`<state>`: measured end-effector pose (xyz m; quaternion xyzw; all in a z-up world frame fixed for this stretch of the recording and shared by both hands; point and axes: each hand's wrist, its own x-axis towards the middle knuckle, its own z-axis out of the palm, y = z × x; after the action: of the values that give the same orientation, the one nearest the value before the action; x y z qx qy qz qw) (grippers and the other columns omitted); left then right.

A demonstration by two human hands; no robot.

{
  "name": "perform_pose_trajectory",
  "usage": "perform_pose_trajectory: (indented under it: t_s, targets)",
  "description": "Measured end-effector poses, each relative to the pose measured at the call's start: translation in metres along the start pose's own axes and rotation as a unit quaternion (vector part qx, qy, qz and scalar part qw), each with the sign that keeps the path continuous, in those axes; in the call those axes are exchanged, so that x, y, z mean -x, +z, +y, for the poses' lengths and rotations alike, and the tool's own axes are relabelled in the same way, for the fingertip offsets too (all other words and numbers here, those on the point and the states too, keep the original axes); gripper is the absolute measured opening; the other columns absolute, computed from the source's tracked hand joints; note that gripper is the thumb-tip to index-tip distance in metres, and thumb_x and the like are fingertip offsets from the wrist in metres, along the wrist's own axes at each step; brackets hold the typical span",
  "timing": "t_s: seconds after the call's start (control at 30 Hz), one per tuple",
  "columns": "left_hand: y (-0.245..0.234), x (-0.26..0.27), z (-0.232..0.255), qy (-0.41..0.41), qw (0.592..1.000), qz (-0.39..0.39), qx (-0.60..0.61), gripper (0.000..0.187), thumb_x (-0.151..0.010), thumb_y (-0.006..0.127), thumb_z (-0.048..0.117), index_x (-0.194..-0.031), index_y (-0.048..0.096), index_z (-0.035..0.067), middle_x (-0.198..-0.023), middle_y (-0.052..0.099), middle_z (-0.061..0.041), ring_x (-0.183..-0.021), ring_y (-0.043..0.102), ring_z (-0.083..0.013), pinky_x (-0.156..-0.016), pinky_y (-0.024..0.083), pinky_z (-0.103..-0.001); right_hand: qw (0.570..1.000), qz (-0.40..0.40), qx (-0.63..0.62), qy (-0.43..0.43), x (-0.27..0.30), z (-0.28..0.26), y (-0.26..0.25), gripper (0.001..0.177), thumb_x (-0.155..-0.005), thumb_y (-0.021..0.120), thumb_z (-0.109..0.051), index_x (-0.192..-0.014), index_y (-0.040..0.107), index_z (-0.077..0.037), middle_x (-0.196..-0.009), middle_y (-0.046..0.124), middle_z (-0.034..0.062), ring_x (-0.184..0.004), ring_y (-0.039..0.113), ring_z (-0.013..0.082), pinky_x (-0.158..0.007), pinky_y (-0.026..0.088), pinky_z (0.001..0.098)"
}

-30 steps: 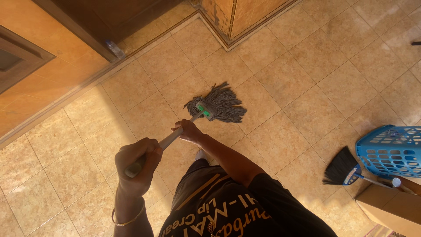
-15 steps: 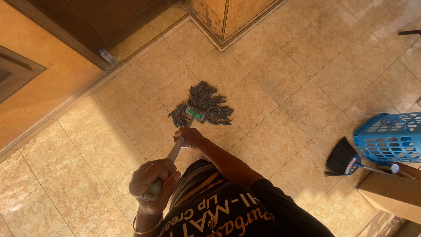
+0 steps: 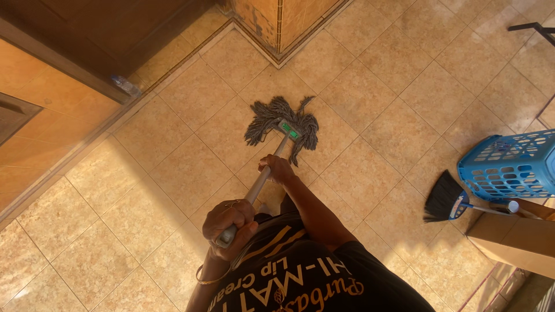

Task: The person mops the tiled floor of a balcony by moving a mop across the surface in a back-and-forth motion.

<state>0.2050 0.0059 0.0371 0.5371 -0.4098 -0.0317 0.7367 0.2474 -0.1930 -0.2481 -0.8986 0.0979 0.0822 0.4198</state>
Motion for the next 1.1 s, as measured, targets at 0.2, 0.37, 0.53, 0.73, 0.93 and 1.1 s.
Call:
perform_pose_trajectory:
  t_s: [0.2,0.37,0.53,0.73,0.93,1.1]
  targets:
    - [0.017,0.005,-0.065,-0.053,0.998,0.029,0.023,0.026,-0.075,0.060,-0.010,-0.074,0.041,0.007,-0.069,0.051,-0.009,-0.061,0.050,-0.0181,-0.057,0.041,-0.032,0.996,-0.001,0.083,0.017,-0.022,0.063,-0.041,0.019,-0.071,0.083,-0.016,-0.087,0.073,-0.014,-0.098,0.070,0.0028,-0.092,0.068,0.0256,-0.082,0.052,0.0407]
    - [0.041,0.001,-0.120,-0.095,0.995,-0.021,0.035,0.020,-0.079,0.054,-0.009,-0.078,0.041,0.006,-0.077,0.048,-0.009,-0.076,0.052,-0.0218,-0.078,0.051,-0.038,0.982,-0.028,0.163,0.087,-0.044,0.127,-0.079,0.010,-0.086,0.075,-0.016,-0.084,0.065,-0.016,-0.098,0.063,-0.0008,-0.107,0.060,0.0239,-0.085,0.045,0.0499]
    - [0.047,-0.009,-0.142,-0.158,0.987,-0.030,0.002,0.022,-0.078,0.053,-0.010,-0.074,0.038,0.006,-0.073,0.044,-0.008,-0.071,0.049,-0.0217,-0.068,0.046,-0.035,0.990,-0.052,0.119,0.058,-0.064,0.168,-0.088,0.020,-0.079,0.077,-0.014,-0.083,0.057,-0.012,-0.098,0.057,0.0032,-0.107,0.057,0.0263,-0.085,0.051,0.0453]
    - [0.021,-0.040,-0.105,-0.182,0.983,0.023,-0.026,0.026,-0.083,0.058,-0.012,-0.074,0.039,0.004,-0.073,0.047,-0.009,-0.073,0.052,-0.0219,-0.067,0.047,-0.035,0.992,-0.083,0.097,-0.009,-0.087,0.115,-0.087,0.028,-0.087,0.077,-0.029,-0.073,0.065,-0.007,-0.088,0.063,0.0070,-0.100,0.056,0.0306,-0.090,0.049,0.0435]
    - [-0.014,-0.050,-0.029,-0.180,0.975,0.098,-0.082,0.026,-0.084,0.057,-0.014,-0.073,0.041,0.004,-0.072,0.052,-0.009,-0.073,0.055,-0.0193,-0.073,0.052,-0.034,0.982,-0.155,0.007,-0.105,-0.103,0.033,-0.041,0.043,-0.093,0.073,-0.040,-0.070,0.063,-0.005,-0.071,0.062,0.0116,-0.081,0.061,0.0325,-0.084,0.048,0.0453]
    - [-0.025,-0.044,0.032,-0.218,0.930,0.197,-0.220,0.012,-0.083,0.057,-0.013,-0.077,0.060,-0.002,-0.063,0.059,-0.010,-0.056,0.056,-0.0159,-0.053,0.042,-0.029,0.955,-0.192,0.001,-0.226,-0.106,-0.030,0.011,0.045,-0.090,0.077,-0.037,-0.066,0.059,-0.004,-0.068,0.062,0.0165,-0.078,0.061,0.0338,-0.075,0.048,0.0479]
